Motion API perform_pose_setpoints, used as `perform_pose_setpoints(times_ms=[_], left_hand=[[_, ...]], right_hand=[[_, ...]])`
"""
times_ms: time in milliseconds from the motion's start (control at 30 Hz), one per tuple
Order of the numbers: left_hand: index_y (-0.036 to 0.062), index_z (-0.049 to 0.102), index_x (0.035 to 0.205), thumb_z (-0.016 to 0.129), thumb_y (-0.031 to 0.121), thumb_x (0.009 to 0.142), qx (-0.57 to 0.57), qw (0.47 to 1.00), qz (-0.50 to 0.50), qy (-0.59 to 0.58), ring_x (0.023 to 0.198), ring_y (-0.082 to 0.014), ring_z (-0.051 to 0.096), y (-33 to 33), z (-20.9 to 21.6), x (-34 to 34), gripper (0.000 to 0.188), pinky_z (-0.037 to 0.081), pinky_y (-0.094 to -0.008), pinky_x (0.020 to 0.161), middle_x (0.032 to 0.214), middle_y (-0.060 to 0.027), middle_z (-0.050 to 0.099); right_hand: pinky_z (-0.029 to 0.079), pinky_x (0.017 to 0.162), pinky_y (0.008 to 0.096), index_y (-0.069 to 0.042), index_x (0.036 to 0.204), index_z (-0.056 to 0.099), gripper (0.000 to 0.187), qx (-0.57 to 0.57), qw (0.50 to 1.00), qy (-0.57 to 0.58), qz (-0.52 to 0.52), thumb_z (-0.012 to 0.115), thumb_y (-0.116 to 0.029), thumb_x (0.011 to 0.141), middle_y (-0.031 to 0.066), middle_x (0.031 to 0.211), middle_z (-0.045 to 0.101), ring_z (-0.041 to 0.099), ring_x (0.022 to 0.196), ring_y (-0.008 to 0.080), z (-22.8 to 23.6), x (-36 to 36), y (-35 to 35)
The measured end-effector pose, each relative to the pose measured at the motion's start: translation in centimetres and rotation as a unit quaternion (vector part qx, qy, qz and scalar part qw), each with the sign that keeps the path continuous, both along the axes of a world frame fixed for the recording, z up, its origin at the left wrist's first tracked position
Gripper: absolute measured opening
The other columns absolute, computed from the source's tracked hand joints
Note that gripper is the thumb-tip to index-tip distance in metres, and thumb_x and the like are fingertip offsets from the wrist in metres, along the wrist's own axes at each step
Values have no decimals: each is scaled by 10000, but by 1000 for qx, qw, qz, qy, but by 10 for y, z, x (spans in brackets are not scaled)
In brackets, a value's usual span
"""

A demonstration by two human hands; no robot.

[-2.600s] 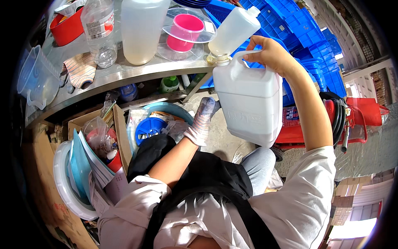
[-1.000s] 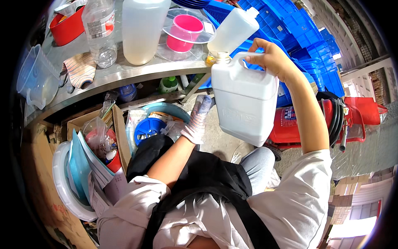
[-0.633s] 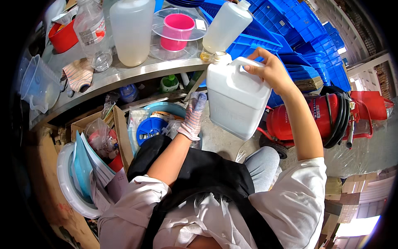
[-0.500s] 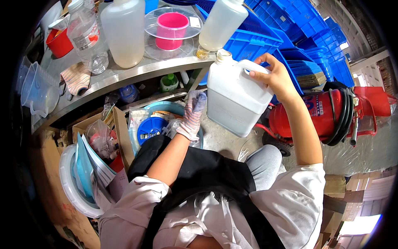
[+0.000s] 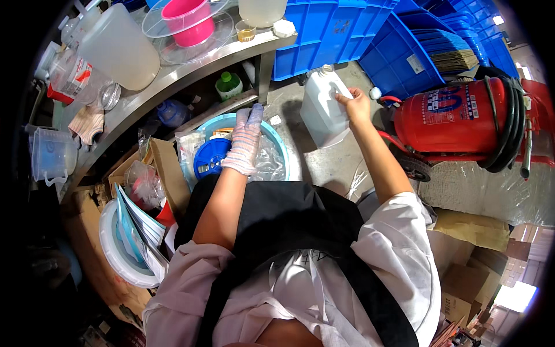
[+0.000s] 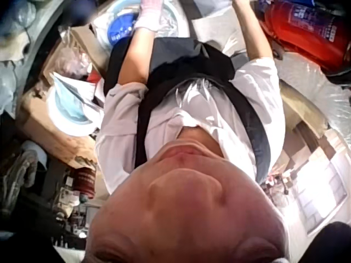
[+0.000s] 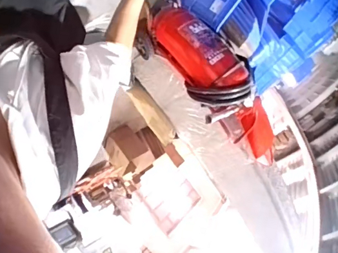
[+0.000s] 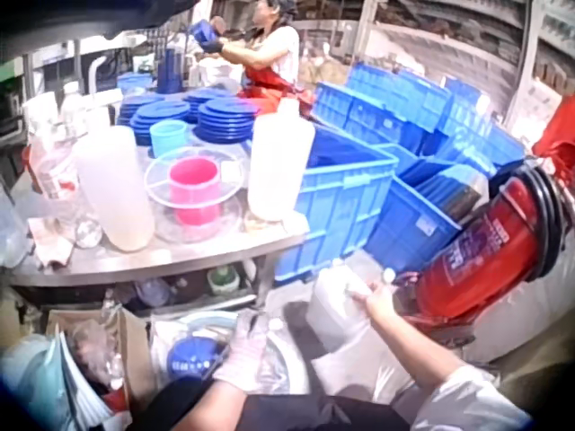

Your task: The person uses a tube to transfer liquid from a large white container into a smaller white bottle. They then place the filled bottle on a metal shelf among other containers and blue plastic crates.

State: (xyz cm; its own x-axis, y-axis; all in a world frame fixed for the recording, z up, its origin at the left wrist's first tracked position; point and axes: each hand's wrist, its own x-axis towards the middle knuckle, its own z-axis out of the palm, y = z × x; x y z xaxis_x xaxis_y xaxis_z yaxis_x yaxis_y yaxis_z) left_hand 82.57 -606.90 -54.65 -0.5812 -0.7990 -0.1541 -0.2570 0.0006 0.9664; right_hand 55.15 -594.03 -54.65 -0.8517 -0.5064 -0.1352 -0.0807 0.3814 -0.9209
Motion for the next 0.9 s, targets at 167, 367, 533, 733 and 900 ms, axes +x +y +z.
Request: perform_pose_setpoints(times_ms=[167, 367, 533, 733, 900], left_hand=[[7, 563, 1181, 563, 383, 944, 60, 995, 24, -78, 1018, -268, 591, 1, 7, 10, 444, 437, -336, 913, 1103, -174, 637], [42, 574, 1159, 603, 365, 918, 59, 997, -13, -38, 977, -277, 599, 8, 5, -3, 404, 447, -349, 889, 1071, -173, 645], [55, 556, 1127, 675, 337, 887, 88, 990, 24, 110, 833, -214, 632, 19, -10, -27, 389, 501, -344, 773, 927, -118, 668], [45, 547, 1151, 653, 330, 902, 83, 990, -34, 107, 856, -226, 637, 24, -4, -44, 393, 506, -341, 784, 981, -142, 666], [43, 544, 1147, 651, 309, 910, 54, 992, -25, 109, 832, -210, 624, 22, -4, -42, 372, 506, -344, 762, 967, -142, 663]], right_hand=[[468, 676, 242, -5, 1006, 567, 277, -101, 994, -38, -26, 720, -1, 775, 49, 870, 649, 589, 729, 117, -70, 13, 9], [451, 686, 241, -31, 1034, 529, 295, -103, 995, 1, -11, 729, -92, 825, 33, 859, 614, 553, 736, 110, -95, 4, 24], [412, 942, 405, -54, 1086, 569, 462, 147, 901, 407, -13, 775, -312, 762, 145, 1160, 561, 528, 1100, 298, -23, 7, -3], [296, 1080, 463, -115, 1248, 556, 656, -114, 911, 392, 64, 817, -352, 695, 173, 1403, 401, 361, 1305, 356, 70, 61, -117], [263, 1106, 449, -166, 1219, 589, 582, -208, 952, 214, 65, 819, -329, 710, 167, 1483, 294, 276, 1374, 329, 68, 76, -159]])
